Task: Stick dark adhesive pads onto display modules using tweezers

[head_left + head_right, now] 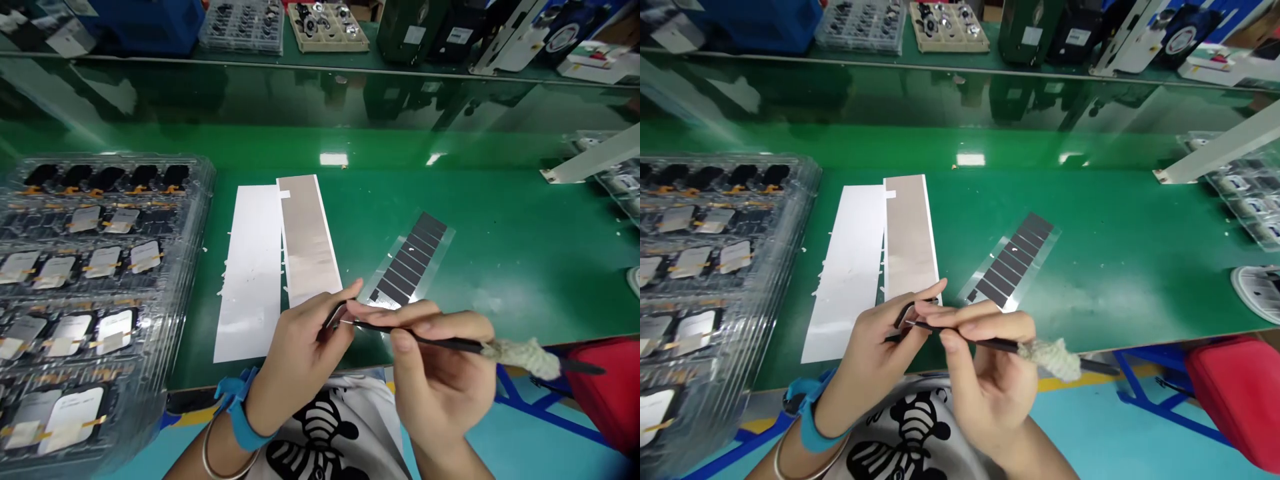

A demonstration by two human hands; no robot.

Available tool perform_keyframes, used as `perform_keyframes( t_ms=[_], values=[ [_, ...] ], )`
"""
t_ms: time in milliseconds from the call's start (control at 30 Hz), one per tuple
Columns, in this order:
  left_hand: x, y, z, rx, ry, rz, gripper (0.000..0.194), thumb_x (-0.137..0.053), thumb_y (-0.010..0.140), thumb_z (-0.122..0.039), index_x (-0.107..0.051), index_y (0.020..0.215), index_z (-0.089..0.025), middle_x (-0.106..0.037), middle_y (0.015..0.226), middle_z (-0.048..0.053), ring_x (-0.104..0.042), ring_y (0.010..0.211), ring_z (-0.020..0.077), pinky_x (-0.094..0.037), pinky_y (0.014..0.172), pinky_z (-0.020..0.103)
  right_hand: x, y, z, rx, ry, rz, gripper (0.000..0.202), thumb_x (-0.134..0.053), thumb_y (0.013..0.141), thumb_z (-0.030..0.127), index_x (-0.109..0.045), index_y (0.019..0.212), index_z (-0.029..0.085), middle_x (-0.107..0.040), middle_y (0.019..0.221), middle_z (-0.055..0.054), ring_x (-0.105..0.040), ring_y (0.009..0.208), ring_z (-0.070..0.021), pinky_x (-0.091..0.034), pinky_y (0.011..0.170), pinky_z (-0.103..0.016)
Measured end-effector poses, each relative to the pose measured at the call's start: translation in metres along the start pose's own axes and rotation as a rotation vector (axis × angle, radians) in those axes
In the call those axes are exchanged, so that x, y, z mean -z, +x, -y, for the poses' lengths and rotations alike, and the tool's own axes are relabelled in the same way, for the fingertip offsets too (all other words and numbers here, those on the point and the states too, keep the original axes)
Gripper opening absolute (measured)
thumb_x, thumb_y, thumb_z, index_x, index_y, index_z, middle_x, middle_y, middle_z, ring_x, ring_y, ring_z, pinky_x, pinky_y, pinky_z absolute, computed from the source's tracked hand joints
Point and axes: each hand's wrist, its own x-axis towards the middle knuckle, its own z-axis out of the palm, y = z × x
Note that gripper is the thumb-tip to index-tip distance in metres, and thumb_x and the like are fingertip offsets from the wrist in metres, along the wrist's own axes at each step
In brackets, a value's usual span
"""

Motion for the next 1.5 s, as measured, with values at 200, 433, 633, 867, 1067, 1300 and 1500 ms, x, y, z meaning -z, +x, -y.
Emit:
perform_keyframes(
  t_ms=[200,433,633,867,1067,1300,1500],
  values=[
    [0.004,-0.004,-0.001,-0.055,0.039,-0.028,0.055,-0.045,0.095,-0.01,-0.046,0.149,-0.022,-0.068,0.086,0.001,-0.058,0.07,0.0133,-0.05,0.065,0.025,-0.015,-0.004,-0.004,0.054,0.005,-0.017,0.028,-0.055,0.089,-0.001,-0.053,0.102,0.024,-0.073,0.092,-0.001,-0.076,0.091,-0.0207,-0.069,0.082,-0.046],
    [0.004,-0.008,0.001,-0.061,-0.044,-0.006,0.056,-0.041,0.102,-0.02,-0.03,0.157,-0.026,-0.067,0.109,0.006,-0.061,0.092,0.0186,-0.052,0.081,0.032,-0.022,-0.007,-0.008,0.076,-0.044,-0.086,0.026,-0.056,0.09,0.001,-0.054,0.101,0.024,-0.07,0.087,0.0,-0.075,0.088,-0.0182,-0.069,0.084,-0.046],
    [0.004,-0.01,0.001,-0.028,-0.071,0.012,0.054,-0.034,0.106,-0.028,-0.025,0.159,-0.025,-0.064,0.111,0.008,-0.06,0.095,0.0211,-0.052,0.086,0.036,-0.024,-0.009,-0.013,0.082,-0.047,-0.092,0.027,-0.055,0.09,0.0,-0.052,0.103,0.024,-0.07,0.088,0.0,-0.074,0.084,-0.0162,-0.069,0.082,-0.043],
    [0.003,-0.009,0.003,-0.012,-0.087,0.013,0.054,-0.032,0.107,-0.03,-0.022,0.16,-0.028,-0.063,0.114,0.009,-0.06,0.095,0.0219,-0.051,0.087,0.037,-0.023,-0.009,-0.016,0.072,-0.09,-0.126,0.023,-0.057,0.091,0.006,-0.051,0.101,0.025,-0.069,0.085,0.0,-0.074,0.081,-0.0183,-0.069,0.076,-0.043],
    [0.002,-0.008,0.003,0.001,-0.08,0.017,0.053,-0.031,0.107,-0.028,-0.022,0.159,-0.031,-0.062,0.109,0.006,-0.059,0.09,0.0202,-0.05,0.092,0.038,-0.022,-0.008,-0.017,0.096,-0.066,-0.094,0.027,-0.055,0.09,0.0,-0.052,0.103,0.024,-0.07,0.089,-0.001,-0.074,0.082,-0.017,-0.07,0.077,-0.042],
    [0.003,-0.008,0.003,-0.001,-0.042,0.019,0.054,-0.03,0.106,-0.027,-0.021,0.16,-0.03,-0.061,0.104,0.006,-0.057,0.086,0.02,-0.051,0.093,0.04,-0.022,-0.009,-0.019,0.127,-0.016,-0.083,0.029,-0.053,0.09,-0.002,-0.052,0.106,0.022,-0.07,0.093,-0.003,-0.073,0.085,-0.0192,-0.07,0.079,-0.048],
    [0.004,-0.007,0.003,0.006,-0.023,0.026,0.056,-0.031,0.105,-0.024,-0.019,0.16,-0.028,-0.063,0.11,0.007,-0.059,0.09,0.02,-0.051,0.095,0.04,-0.022,-0.009,-0.019,0.131,-0.048,-0.056,0.03,-0.055,0.088,-0.002,-0.053,0.105,0.023,-0.071,0.092,-0.002,-0.074,0.086,-0.0197,-0.07,0.08,-0.049]
  ],
)
